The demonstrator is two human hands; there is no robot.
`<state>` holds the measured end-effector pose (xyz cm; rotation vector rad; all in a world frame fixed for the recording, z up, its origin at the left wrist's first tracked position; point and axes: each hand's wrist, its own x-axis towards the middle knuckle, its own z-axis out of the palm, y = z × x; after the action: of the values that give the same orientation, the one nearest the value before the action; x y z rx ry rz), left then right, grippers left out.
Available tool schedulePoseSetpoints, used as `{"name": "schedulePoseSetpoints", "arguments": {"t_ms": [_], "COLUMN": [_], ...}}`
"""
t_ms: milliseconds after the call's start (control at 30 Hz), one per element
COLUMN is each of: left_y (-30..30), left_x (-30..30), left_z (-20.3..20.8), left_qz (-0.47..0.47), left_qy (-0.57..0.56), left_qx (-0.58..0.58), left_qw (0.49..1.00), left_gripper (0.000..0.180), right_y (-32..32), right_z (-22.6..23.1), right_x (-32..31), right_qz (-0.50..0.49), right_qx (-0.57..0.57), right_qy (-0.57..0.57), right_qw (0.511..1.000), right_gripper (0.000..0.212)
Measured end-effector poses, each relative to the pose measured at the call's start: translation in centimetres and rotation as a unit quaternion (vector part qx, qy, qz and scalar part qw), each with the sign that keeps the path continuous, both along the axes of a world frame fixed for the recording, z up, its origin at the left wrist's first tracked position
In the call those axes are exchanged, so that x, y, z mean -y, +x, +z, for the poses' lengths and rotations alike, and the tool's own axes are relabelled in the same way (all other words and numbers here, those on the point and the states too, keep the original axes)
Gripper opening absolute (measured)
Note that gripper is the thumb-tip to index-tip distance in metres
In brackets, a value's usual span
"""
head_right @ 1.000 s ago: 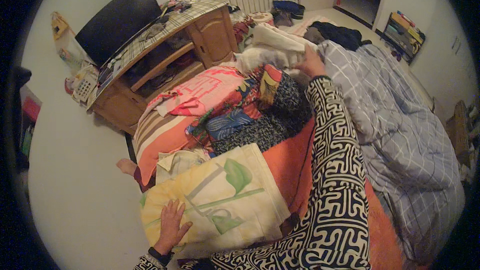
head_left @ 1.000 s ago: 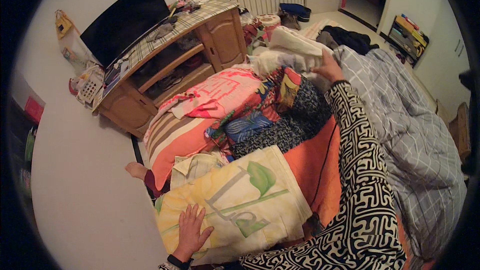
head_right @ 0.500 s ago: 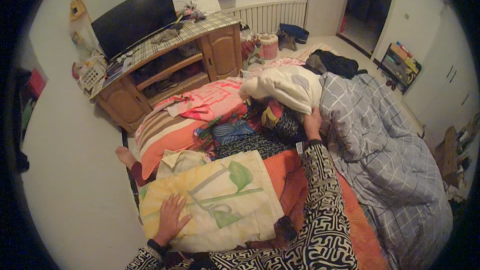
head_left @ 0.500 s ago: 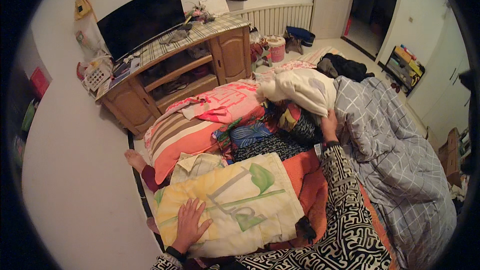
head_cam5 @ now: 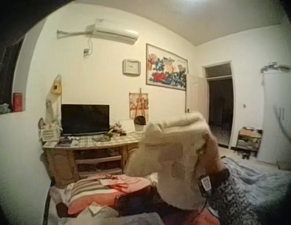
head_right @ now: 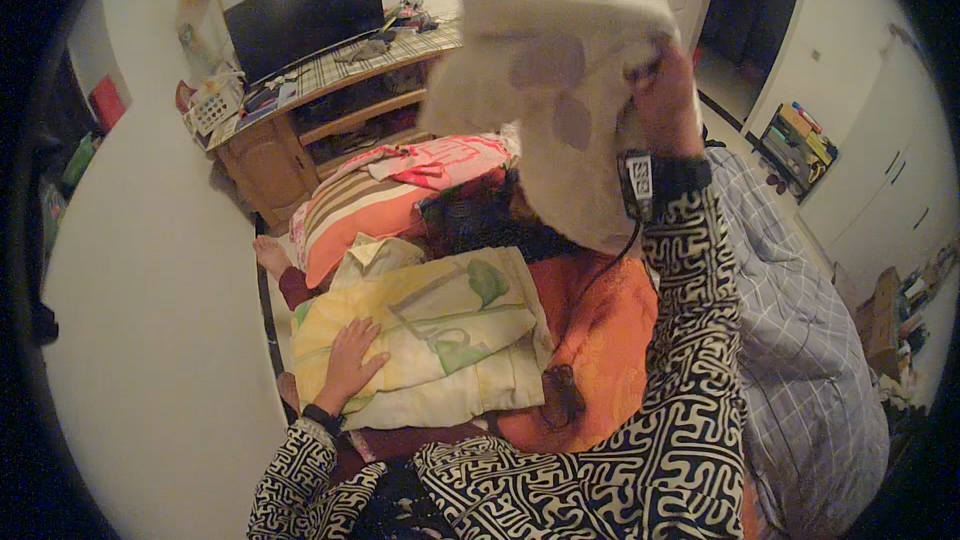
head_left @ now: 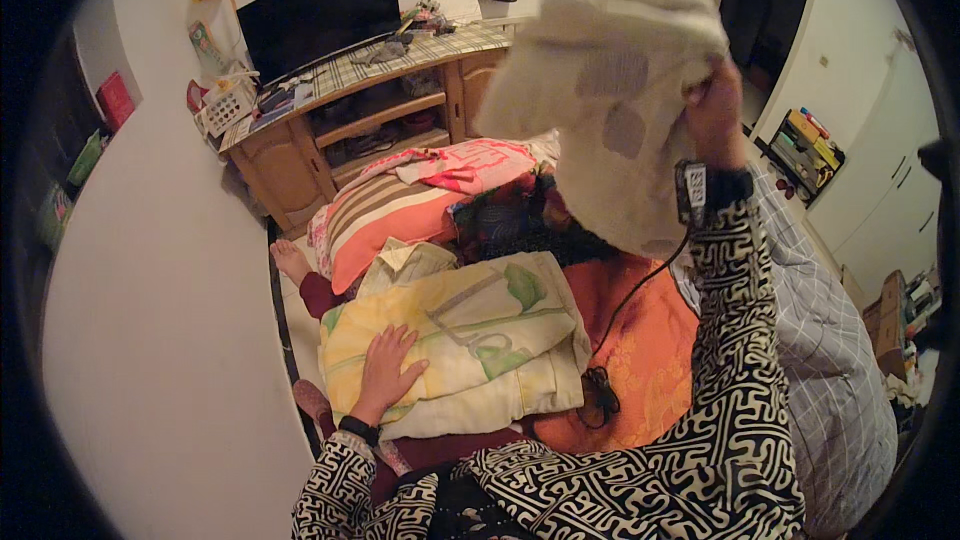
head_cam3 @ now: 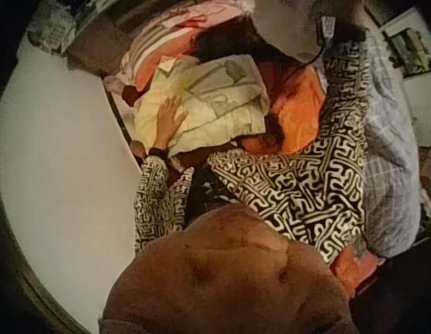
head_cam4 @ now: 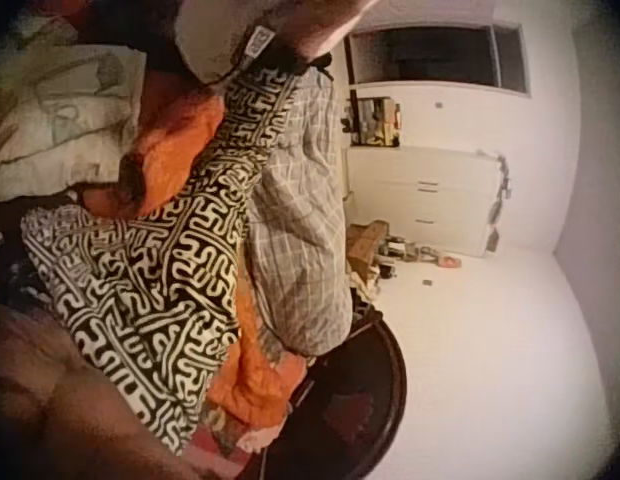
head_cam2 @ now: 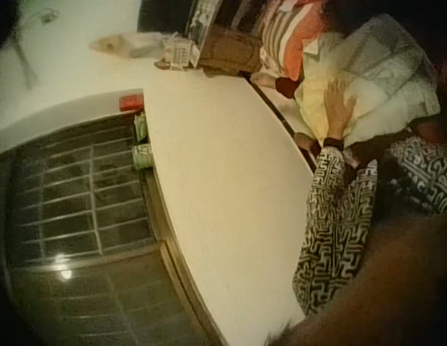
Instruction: The person folds a pink top, a yellow garment, and a white quilted jacket on a bed. They smooth and align each item before folding it into a compact shape.
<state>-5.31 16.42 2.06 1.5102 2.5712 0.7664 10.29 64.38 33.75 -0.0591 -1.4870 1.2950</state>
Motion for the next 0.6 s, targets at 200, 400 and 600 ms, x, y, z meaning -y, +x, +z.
{"name": "schedulePoseSetpoints", "arguments": {"t_ms": [200, 400, 600], "left_y": [-0.7, 0.1, 2.3], "left_x": [1.5, 9.2, 12.8], "left_z": [1.4, 1.5, 0.0], "left_qz": [0.047, 0.080, 0.140], "left_qy": [0.304, 0.535, 0.558], "left_qx": [0.564, 0.742, 0.701], "left_qw": [0.767, 0.395, 0.421], "left_gripper": [0.053, 0.061, 0.063], "right_y": [2.2, 2.2, 3.2], "right_z": [7.8, -2.4, -20.4], "right_x": [14.8, 17.5, 15.8], "right_qz": [0.418, 0.303, 0.275], "right_qx": [0.122, 0.323, 0.587], "right_qy": [0.153, 0.210, 0.118], "right_qw": [0.887, 0.872, 0.752], "right_gripper": [0.043, 0.044, 0.070]}}
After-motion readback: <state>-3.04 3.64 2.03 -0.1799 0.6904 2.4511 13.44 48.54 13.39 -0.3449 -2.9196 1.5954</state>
